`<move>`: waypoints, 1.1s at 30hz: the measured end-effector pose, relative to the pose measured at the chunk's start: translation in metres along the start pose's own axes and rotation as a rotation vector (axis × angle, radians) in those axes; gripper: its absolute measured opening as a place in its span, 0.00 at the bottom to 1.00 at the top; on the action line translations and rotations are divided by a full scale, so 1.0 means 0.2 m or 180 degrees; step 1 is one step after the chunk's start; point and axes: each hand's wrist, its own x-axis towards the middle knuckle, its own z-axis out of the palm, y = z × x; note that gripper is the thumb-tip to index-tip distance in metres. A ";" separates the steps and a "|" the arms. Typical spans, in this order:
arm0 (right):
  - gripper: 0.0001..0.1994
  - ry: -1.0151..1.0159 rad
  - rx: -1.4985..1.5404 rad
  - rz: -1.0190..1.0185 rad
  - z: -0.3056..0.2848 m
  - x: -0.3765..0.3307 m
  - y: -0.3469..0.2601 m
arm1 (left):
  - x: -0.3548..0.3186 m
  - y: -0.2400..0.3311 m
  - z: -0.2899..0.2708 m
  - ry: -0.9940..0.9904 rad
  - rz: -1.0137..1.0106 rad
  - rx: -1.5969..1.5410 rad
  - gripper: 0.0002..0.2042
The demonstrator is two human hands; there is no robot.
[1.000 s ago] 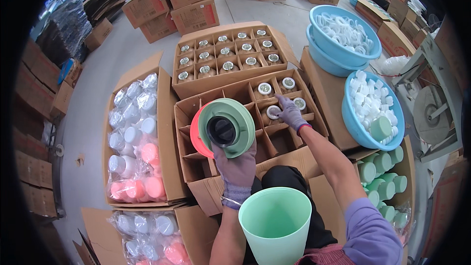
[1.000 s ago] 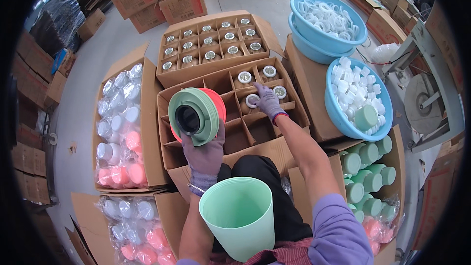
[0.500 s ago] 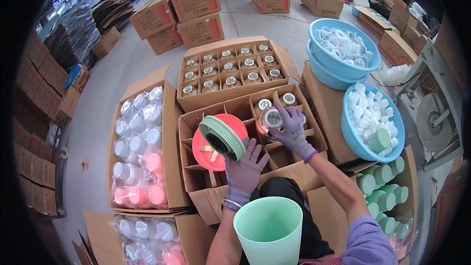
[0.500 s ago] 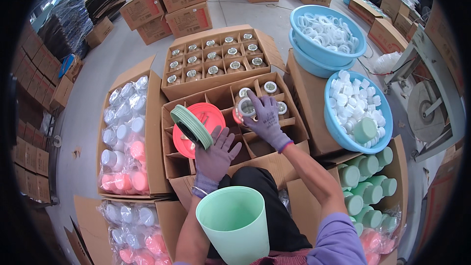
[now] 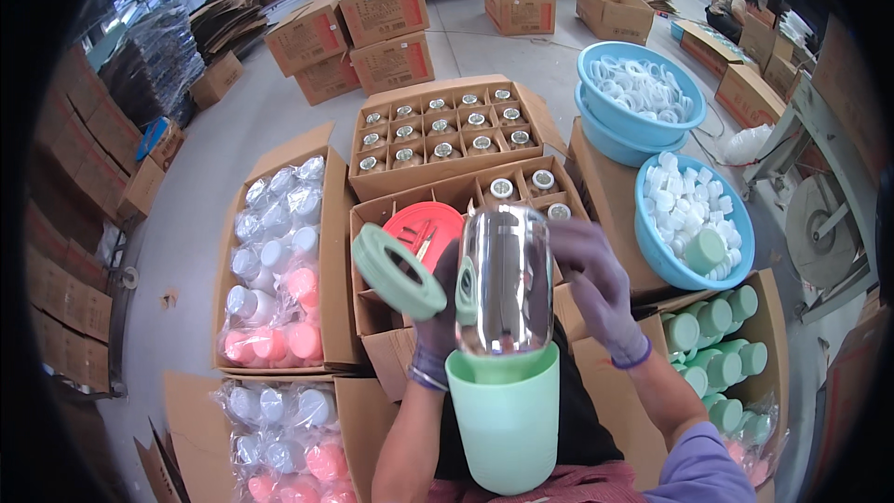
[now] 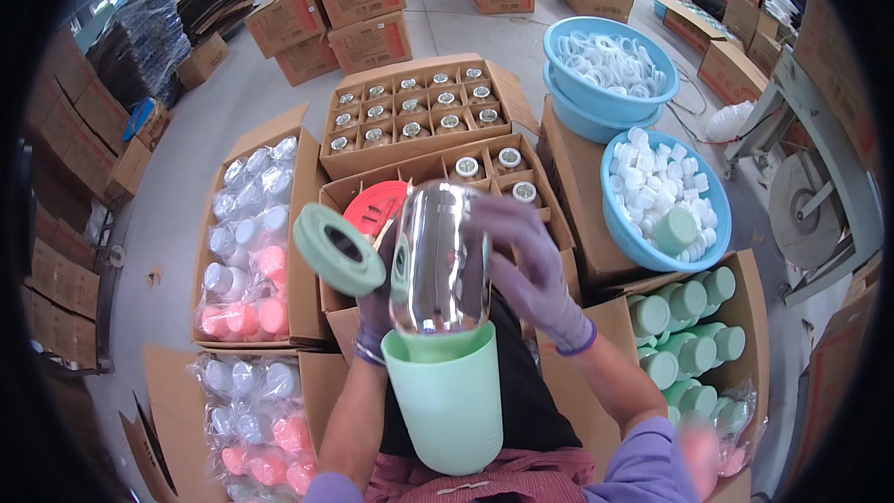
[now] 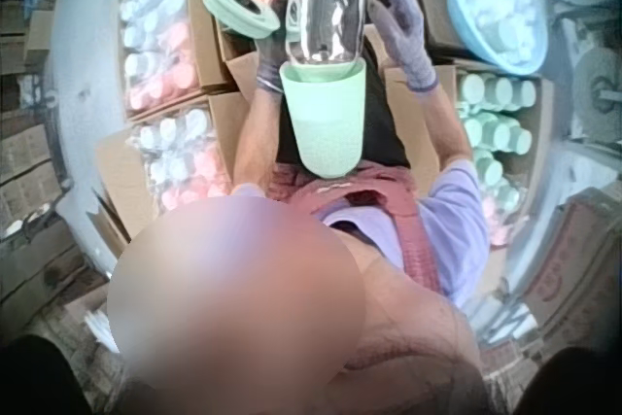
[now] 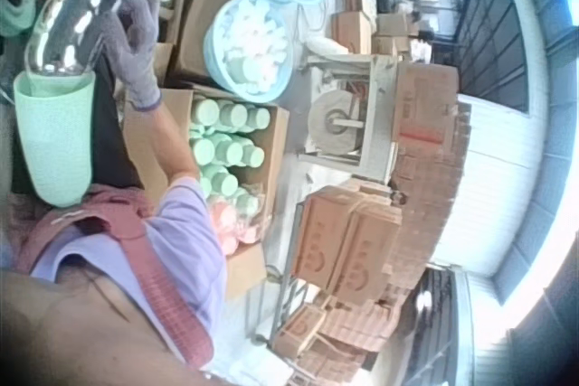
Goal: The person assembles thermos flasks by inserting stainless steel liners into colored outer shells, screwing on lids, and placing the completed units into plastic bags. The person handles pink, white, and green flasks, using a red tray to hold small parts and a cardboard box to organize components.
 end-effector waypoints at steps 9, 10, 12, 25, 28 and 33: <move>0.24 -0.1743 0.1877 0.2387 0.22 -0.13 0.00 | -0.66 0.15 -0.23 0.0539 -0.1374 -0.2841 0.30; 0.21 -0.2032 0.1840 0.2422 0.22 -0.12 0.01 | -0.68 0.14 -0.28 0.0637 -0.1418 -0.3207 0.30; 0.18 -0.2459 0.1252 0.2097 0.27 -0.10 -0.02 | -0.66 0.12 -0.37 0.0648 -0.1251 -0.3610 0.27; 0.14 0.0660 0.1626 0.2278 0.28 -0.34 -0.09 | -0.28 0.43 -0.24 -0.1436 -0.0484 0.0504 0.35; 0.15 0.0300 0.1182 0.2002 0.32 -0.36 -0.16 | -0.26 0.37 -0.24 -0.1535 -0.0302 0.0458 0.33; 0.16 0.0119 0.1262 0.1831 0.32 -0.37 -0.17 | -0.25 0.34 -0.24 -0.1692 -0.0243 0.0360 0.31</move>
